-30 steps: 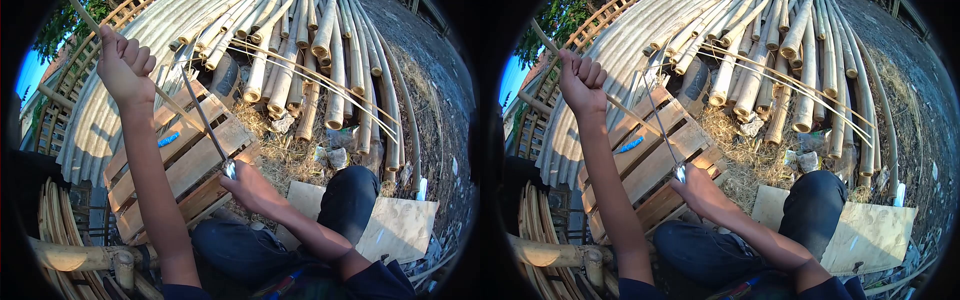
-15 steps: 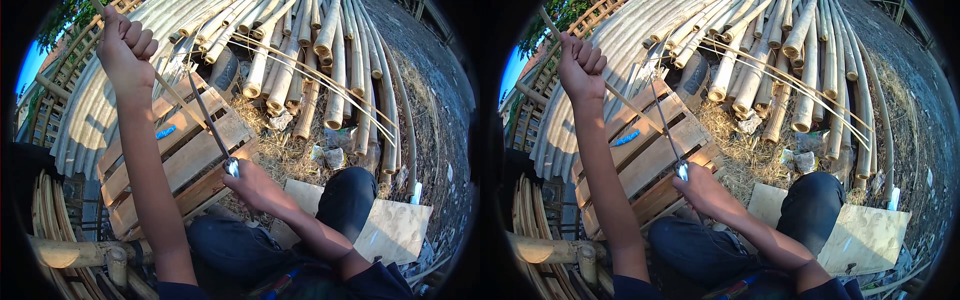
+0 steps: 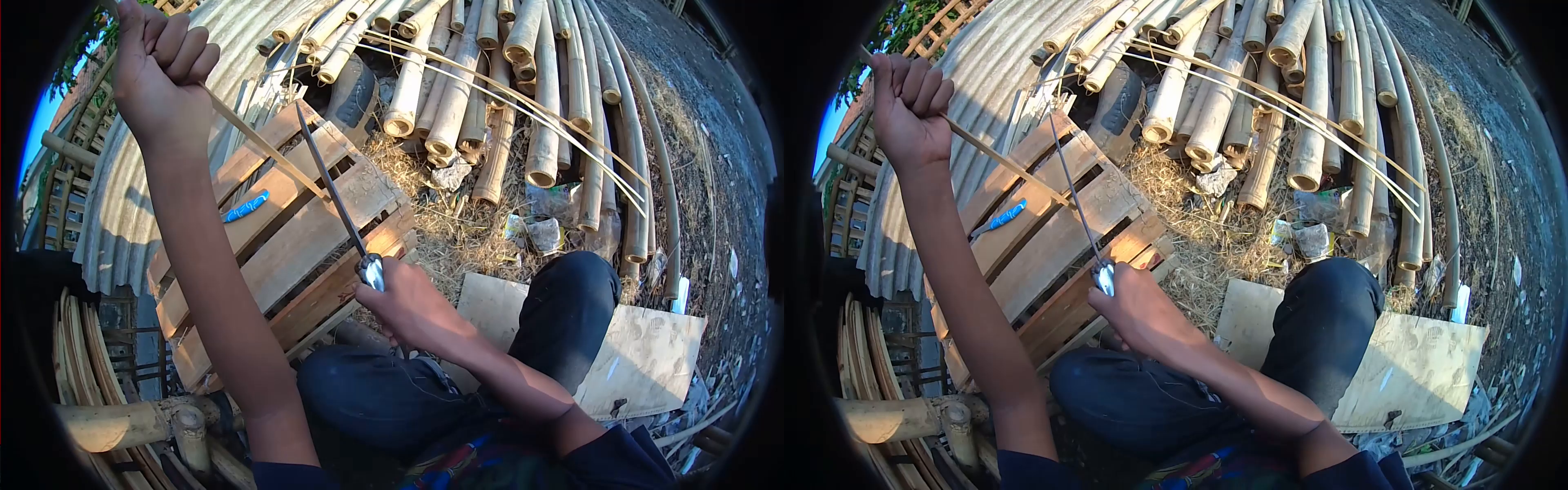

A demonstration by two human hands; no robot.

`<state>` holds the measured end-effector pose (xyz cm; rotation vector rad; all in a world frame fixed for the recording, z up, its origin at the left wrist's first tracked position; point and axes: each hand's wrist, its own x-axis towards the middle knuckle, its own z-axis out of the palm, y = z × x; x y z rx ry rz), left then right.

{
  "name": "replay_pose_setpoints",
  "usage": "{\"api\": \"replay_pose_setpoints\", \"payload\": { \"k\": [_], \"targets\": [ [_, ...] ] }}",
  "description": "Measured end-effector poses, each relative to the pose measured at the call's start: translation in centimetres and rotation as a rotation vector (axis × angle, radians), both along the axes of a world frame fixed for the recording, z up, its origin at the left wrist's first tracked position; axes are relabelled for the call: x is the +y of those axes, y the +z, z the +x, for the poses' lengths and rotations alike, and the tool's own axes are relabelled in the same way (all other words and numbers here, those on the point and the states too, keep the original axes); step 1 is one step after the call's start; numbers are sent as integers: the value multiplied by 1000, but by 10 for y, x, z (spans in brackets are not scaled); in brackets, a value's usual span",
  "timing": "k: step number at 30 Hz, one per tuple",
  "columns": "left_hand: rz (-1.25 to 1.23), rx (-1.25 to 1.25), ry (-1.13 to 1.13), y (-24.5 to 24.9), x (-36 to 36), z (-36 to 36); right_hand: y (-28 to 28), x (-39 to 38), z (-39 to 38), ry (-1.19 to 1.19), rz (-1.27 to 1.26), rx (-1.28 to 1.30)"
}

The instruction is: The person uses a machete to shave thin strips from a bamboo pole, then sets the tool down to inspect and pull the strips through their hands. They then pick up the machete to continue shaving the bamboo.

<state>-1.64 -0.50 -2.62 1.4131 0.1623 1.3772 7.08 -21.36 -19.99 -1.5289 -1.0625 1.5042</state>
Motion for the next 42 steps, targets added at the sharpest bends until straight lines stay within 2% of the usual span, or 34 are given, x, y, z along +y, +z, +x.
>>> {"api": "replay_pose_setpoints", "payload": {
  "k": [5, 7, 11, 13, 14, 16, 19, 21, 23, 25, 27, 30, 31, 33, 35, 38, 39, 40, 42],
  "targets": [
    [-48, 0, 208, 2, -19, 32, 49, 14, 5, -43, 143, 29],
    [-32, -4, 180, 2, -15, 32, 68, 29, 7, -61, 293, 190],
    [0, -15, 217, -2, -9, 24, 40, 38, -5, -113, 397, 141],
    [19, -25, 213, -1, -5, 14, 18, 18, -6, -55, 185, 130],
    [-15, -32, 181, -1, -4, 9, 7, 11, -6, -53, 188, 133],
    [-42, -41, 107, -1, -3, 4, -3, 4, -5, -70, -9, 208],
    [-16, 2, -1, 1, -2, -1, 15, 8, -4, -22, 55, 216],
    [6, 32, -323, 2, 8, -14, 30, 20, -8, -29, 78, 166],
    [25, 48, -633, 4, 17, -23, 32, 31, -17, -137, 479, -41],
    [55, 26, -656, 3, 29, -33, 24, 29, -19, -138, 435, 21],
    [22, 17, -686, 3, 36, -44, -4, 20, -25, -155, 262, 131],
    [-20, -2, -716, 1, 44, -59, -22, 2, -27, -133, 123, 51],
    [-19, 1, -716, 0, 43, -61, -20, 1, -24, -133, 125, 54],
    [-15, -26, -699, -1, 41, -64, -12, 2, -17, -84, 318, -125],
    [-2, -8, -718, 0, 40, -64, -2, 12, -30, -135, 422, -106],
    [10, 16, -531, 1, 40, -67, 16, 28, -50, -236, 597, -49],
    [6, 14, -530, 1, 42, -69, 20, 29, -52, -291, 676, -13],
    [15, 11, -387, 1, 44, -72, 27, 30, -46, -271, 567, 7],
    [30, 6, -149, 0, 47, -80, 6, 30, -46, -241, 470, -20]
  ]
}}
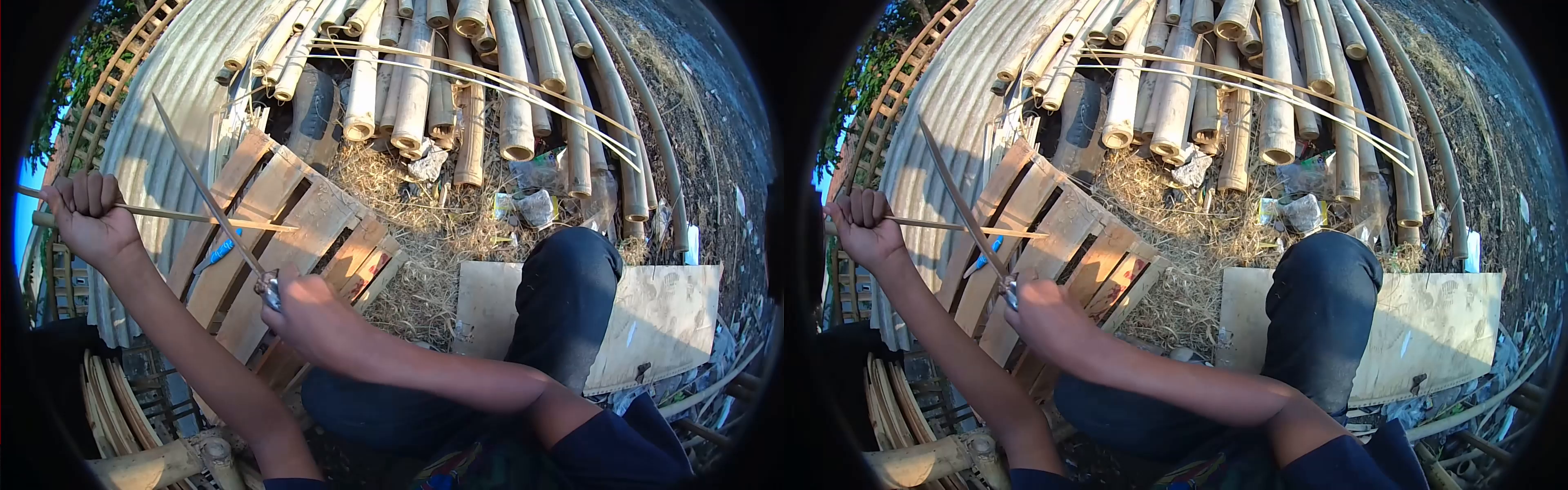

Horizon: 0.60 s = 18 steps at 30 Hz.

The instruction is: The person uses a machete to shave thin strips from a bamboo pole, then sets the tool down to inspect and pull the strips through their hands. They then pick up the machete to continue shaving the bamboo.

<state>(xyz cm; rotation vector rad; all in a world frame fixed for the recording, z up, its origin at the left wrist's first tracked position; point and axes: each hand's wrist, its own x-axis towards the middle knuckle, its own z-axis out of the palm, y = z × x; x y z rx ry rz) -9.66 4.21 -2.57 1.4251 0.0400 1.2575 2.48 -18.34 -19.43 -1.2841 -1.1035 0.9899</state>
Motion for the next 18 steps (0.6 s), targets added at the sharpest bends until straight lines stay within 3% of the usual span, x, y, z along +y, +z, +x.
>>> {"api": "replay_pose_setpoints", "payload": {
  "k": [1, 3, 6, 9, 12, 15, 17, 18],
  "targets": [
    [1, 0, 1, -1, -4, 2, -14, 0, 2, 21, -94, -26],
    [-31, -75, 411, -3, -17, 14, -36, -15, 15, 114, -236, -65],
    [-95, -106, 596, -3, -20, 28, -48, -33, 22, 22, -254, -82],
    [-147, -59, 727, 1, -31, 53, -21, -23, 18, 95, -235, -84],
    [-165, -47, 716, 3, -25, 55, -10, -9, 14, 111, -154, -22],
    [-171, -33, 725, 2, -24, 54, -32, -12, 11, 82, -182, -57],
    [-177, -78, 584, 0, -23, 49, -36, -24, 21, -29, -139, -115],
    [-136, -64, 392, -2, -18, 39, -24, -27, 37, 104, -317, -5]
  ]
}}
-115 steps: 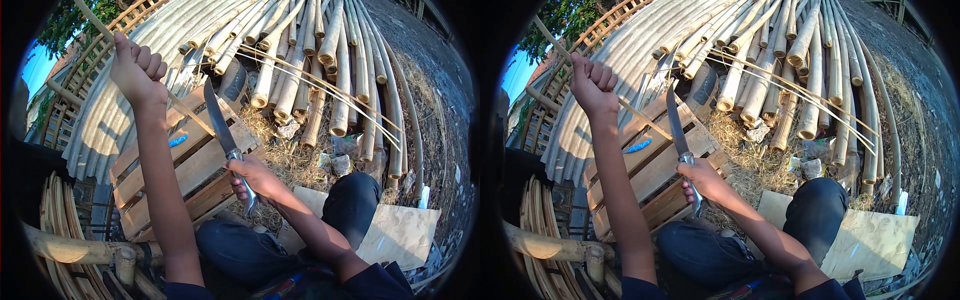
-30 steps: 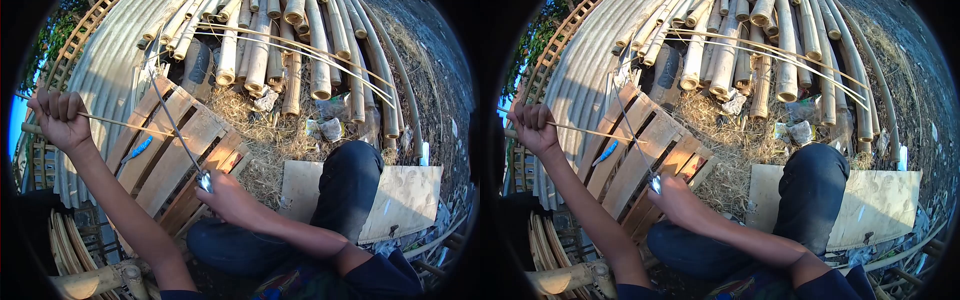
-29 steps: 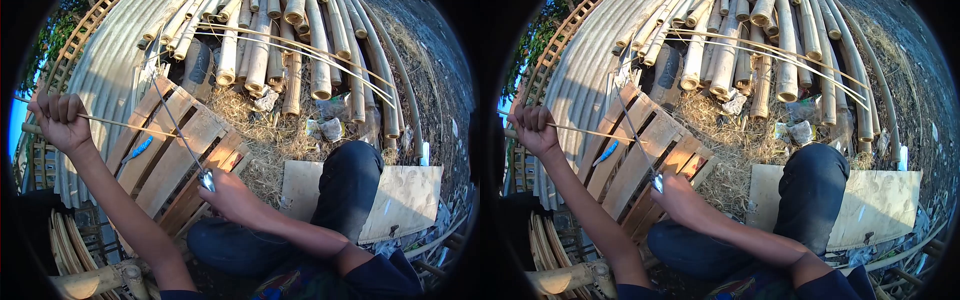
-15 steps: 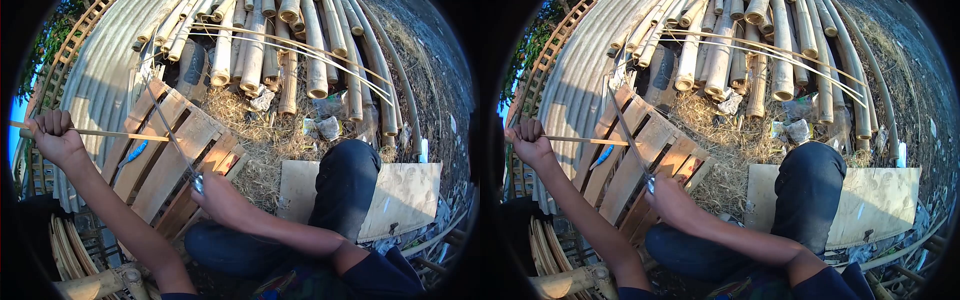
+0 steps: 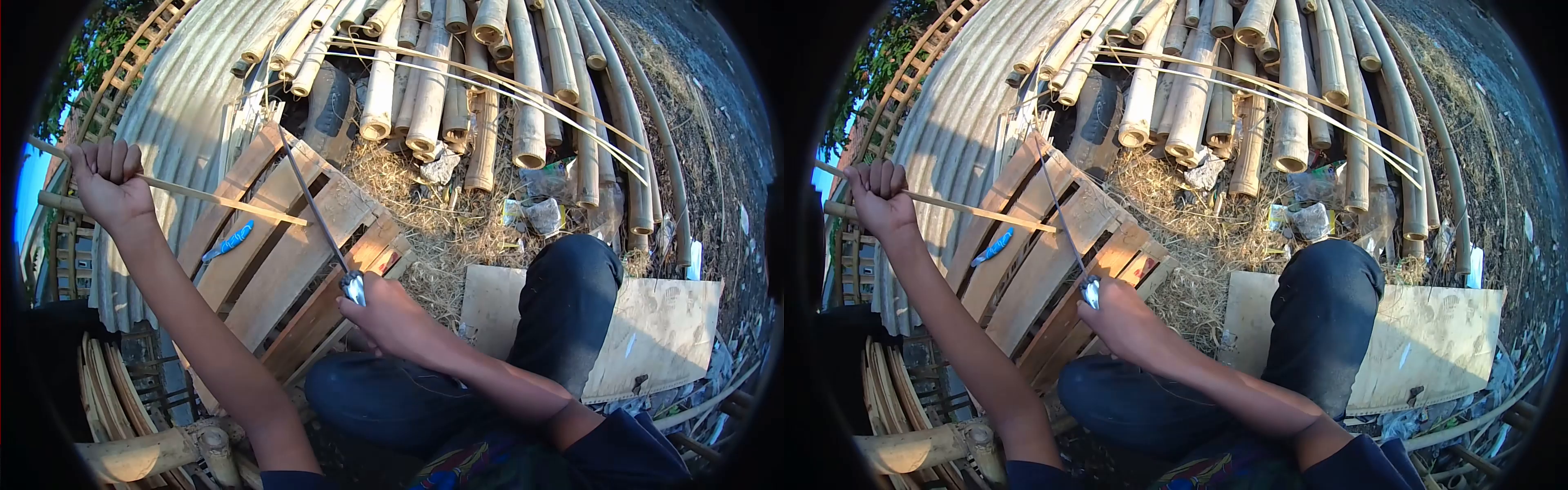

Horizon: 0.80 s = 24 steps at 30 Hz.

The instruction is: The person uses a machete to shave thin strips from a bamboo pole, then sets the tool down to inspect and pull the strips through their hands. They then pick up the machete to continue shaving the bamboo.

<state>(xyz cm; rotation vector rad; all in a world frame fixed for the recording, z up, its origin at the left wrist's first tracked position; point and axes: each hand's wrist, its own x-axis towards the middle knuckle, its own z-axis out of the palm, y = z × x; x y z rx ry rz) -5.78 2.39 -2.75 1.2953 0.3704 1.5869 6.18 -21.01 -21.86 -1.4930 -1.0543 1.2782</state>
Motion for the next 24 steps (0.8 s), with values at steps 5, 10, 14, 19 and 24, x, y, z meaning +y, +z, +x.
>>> {"api": "replay_pose_setpoints", "payload": {
  "k": [5, 10, 14, 19, 24],
  "targets": [
    [132, -18, -775, 1, 5, -6, 29, 3, 11, 191, -94, 151],
    [121, -65, -1219, 2, -15, 15, 3, 1, -16, 17, 186, 51],
    [154, -13, -1118, 1, -24, 23, -5, -10, 8, 23, -32, 62],
    [118, 126, -443, -2, -44, 30, 0, -10, 25, 96, -103, 41],
    [124, 91, 58, -9, -66, 37, 0, -12, 25, 66, -87, 80]
  ]
}}
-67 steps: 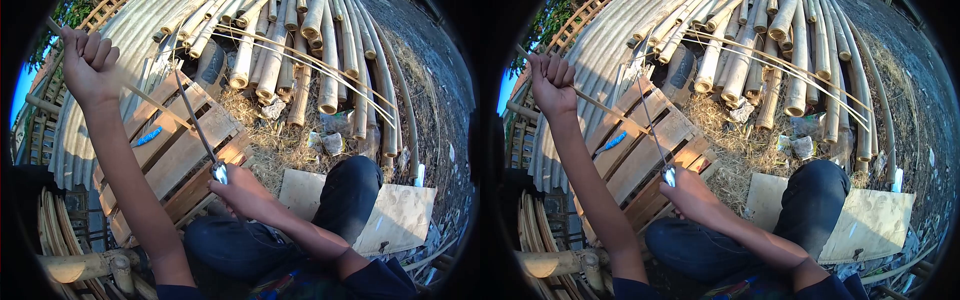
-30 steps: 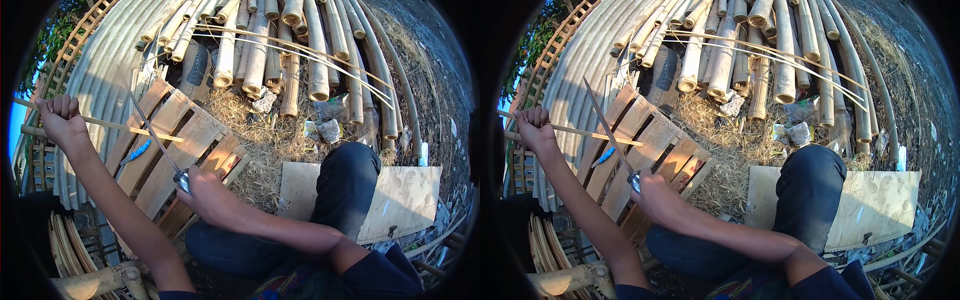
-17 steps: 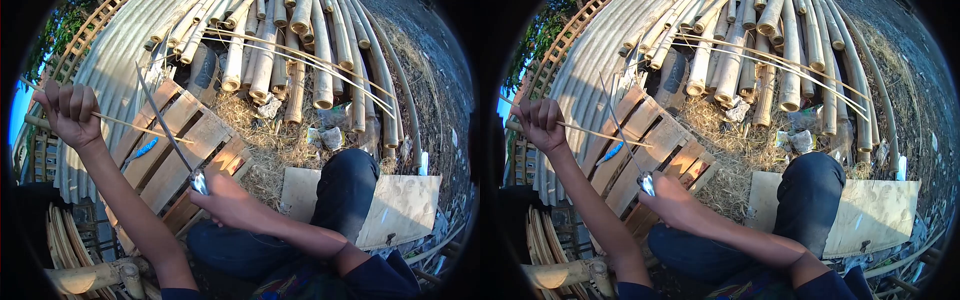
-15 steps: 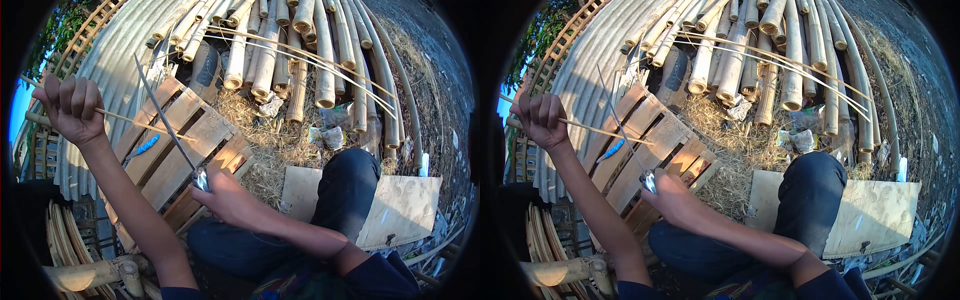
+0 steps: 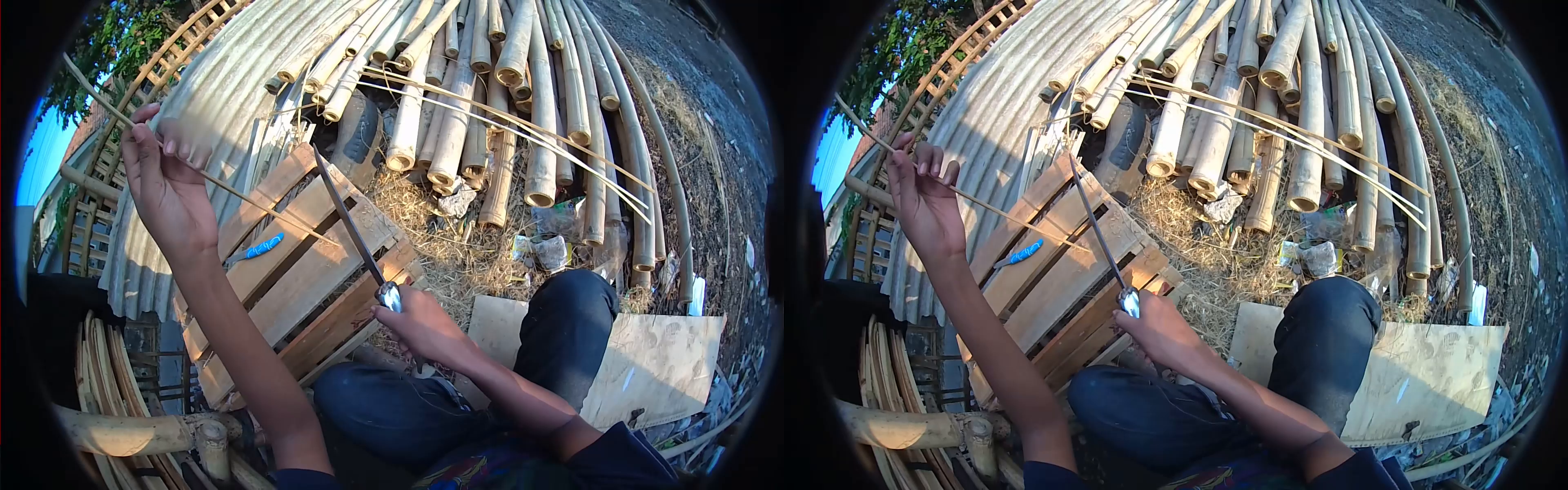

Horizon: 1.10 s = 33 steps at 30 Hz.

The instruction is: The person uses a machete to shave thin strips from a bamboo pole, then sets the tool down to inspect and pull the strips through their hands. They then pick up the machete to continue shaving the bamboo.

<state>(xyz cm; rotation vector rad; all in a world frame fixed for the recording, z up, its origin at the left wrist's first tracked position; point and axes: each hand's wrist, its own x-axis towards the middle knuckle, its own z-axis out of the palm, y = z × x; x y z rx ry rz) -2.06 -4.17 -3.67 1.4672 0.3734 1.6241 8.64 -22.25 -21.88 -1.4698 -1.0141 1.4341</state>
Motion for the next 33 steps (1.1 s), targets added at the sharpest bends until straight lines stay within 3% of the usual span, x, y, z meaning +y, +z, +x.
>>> {"api": "replay_pose_setpoints", "payload": {
  "k": [7, 11, 16, 20, 23, 26, 29, 33],
  "targets": [
    [71, -119, -290, -17, 21, -23, -4, 3, 4, -36, 3, 10],
    [-13, -150, -109, -14, 23, -2, 26, 8, -1, 2, -27, 26],
    [-106, -26, -188, -9, 26, 9, 57, 24, -23, 51, 179, 99],
    [-87, -34, -95, -12, 24, 12, 37, 36, -36, 0, 154, 209],
    [-57, -72, -59, -12, 23, 8, -1, 22, -37, -42, 76, 80],
    [-57, -111, -17, -15, 24, 2, -8, 8, -33, -7, -105, 241],
    [-72, -110, -1, -14, 10, 0, 19, 8, -36, 13, -45, 200],
    [-37, -124, 17, -15, 5, -3, 57, 39, -45, 15, 113, 355]
  ]
}}
